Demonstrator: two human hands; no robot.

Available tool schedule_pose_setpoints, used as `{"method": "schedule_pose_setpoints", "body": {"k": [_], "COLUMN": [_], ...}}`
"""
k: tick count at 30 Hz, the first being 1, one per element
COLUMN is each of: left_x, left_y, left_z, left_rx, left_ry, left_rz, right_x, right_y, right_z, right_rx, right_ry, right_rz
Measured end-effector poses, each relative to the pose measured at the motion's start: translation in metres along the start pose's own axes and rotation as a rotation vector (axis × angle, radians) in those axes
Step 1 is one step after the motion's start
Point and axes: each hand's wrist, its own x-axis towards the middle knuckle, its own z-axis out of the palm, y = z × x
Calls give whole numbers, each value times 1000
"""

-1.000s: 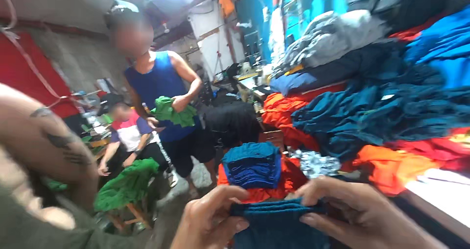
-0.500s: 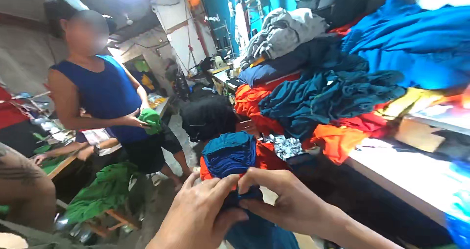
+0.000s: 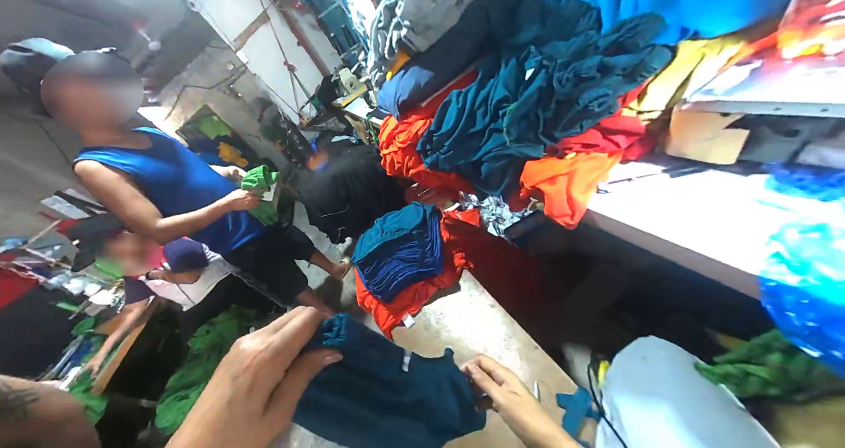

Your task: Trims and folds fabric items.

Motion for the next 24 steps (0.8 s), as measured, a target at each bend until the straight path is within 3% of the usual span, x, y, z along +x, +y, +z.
{"method": "schedule_pose_setpoints", "body": {"k": [5,9,11,15,20,24], "left_x": [1,-6,-9,-17,-19,-28], "left_y": [0,-5,-7,-10,-10,-21], "left_z": [2,0,2,10,17,19], "left_rx": [41,36,19,-20,-135,-156], "left_ry": [-19,-45,-38,2,69,130], "left_rz": [-15,-44,-79,-146,-136,-171], "right_x": [1,9,12,7,14,12], "right_y": [-29,-49,-52,-60,-63,-82], "right_z": [7,9,1,-5,-21,-24], "right_rx": [159,533,597,428,64,22], "right_ry": [-250,-110,-74,-133,71,92], "right_rz": [220,308,303,109,-297,-379]}}
